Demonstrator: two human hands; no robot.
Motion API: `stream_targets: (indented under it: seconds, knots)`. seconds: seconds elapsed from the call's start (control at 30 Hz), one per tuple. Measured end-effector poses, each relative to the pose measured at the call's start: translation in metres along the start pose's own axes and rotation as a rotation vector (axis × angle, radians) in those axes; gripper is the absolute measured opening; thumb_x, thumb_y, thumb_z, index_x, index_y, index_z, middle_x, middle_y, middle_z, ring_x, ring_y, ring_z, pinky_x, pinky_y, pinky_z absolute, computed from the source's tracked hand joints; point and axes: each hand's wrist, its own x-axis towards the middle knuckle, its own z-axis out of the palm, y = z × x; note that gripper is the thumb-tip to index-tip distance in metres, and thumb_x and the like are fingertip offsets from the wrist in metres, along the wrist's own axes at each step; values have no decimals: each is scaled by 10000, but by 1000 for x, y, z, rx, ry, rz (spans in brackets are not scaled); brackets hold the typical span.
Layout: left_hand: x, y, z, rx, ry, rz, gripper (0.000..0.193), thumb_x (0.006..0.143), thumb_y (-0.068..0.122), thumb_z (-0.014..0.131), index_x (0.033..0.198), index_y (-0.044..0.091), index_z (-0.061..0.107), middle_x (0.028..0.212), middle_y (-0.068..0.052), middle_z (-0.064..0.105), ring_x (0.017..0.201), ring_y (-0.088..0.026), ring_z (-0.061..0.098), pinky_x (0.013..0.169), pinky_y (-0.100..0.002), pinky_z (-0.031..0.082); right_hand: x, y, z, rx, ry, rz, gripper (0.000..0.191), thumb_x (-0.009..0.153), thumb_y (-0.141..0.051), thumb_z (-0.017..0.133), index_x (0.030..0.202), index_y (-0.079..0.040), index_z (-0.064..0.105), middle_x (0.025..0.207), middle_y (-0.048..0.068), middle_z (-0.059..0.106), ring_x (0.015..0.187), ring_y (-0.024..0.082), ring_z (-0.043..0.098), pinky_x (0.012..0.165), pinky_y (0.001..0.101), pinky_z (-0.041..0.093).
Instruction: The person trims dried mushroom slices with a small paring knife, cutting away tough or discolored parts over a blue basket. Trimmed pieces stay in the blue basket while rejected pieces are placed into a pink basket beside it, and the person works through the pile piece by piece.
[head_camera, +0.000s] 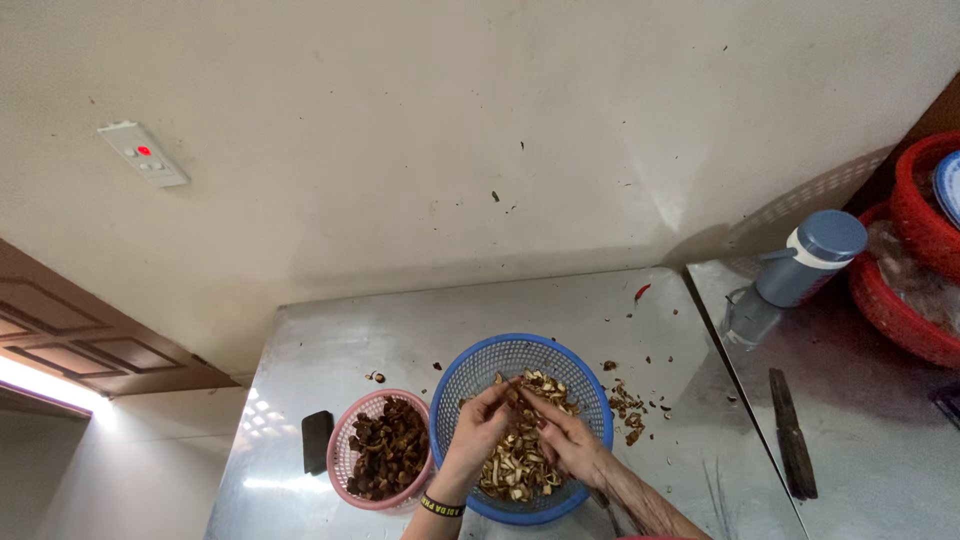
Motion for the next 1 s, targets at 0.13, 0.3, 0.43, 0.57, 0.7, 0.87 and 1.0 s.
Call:
stream_targets:
  seconds: [0.13,0.3,0.43,0.57,0.7,0.87,1.0]
  knots:
    - [-6,23,8,-185,66,-53,392,1012,135,572,1361,-27,649,1171,-123,733,981,-185,698,848,-326,597,-15,-29,13,-88,33,-187,677,984,-178,529,1628,-279,347,1007,-26,720,670,121,570,619,320,523]
    - [-4,34,14,-453,119,-106,372,947,97,586,1294,-25,646,1164,-70,741,1010,-185,725,881,-349,613,-21,-58,22,-309,144,-332,683,974,-204,583,1601,-253,315,832,59,750,696,139,726,644,326,574]
    - [-2,25,15,-369,203,-28,290,973,53,627,1239,-49,681,1119,-106,733,991,-189,712,881,-345,586,-18,-62,24,-420,204,-259,643,982,-232,615,1577,-246,373,821,104,725,646,172,706,600,357,547]
    - [8,12,11,-357,269,-18,228,963,25,609,1160,-58,691,1066,-129,734,955,-212,724,880,-366,608,2,-48,23,-195,243,-340,572,985,-178,581,1538,-232,444,863,19,749,631,93,686,534,278,566]
    - [14,4,12,-421,308,-44,233,960,32,601,1167,-36,681,1089,-120,723,935,-207,718,875,-376,619,27,-30,14,134,192,-152,516,1060,-154,478,1568,-251,463,696,7,575,544,49,497,470,229,447]
    - [12,7,5,-395,343,-53,239,971,51,592,1172,-40,684,1074,-118,709,932,-190,716,875,-377,632,24,-32,5,118,298,-99,568,1029,-126,463,1574,-275,402,699,-7,567,524,67,470,456,255,439]
    - [18,15,8,-378,333,-59,237,954,78,632,1155,-23,709,1054,-101,746,910,-189,724,836,-334,605,2,-44,19,-146,90,-115,619,1014,-175,526,1591,-313,350,806,-46,659,581,60,533,542,274,513]
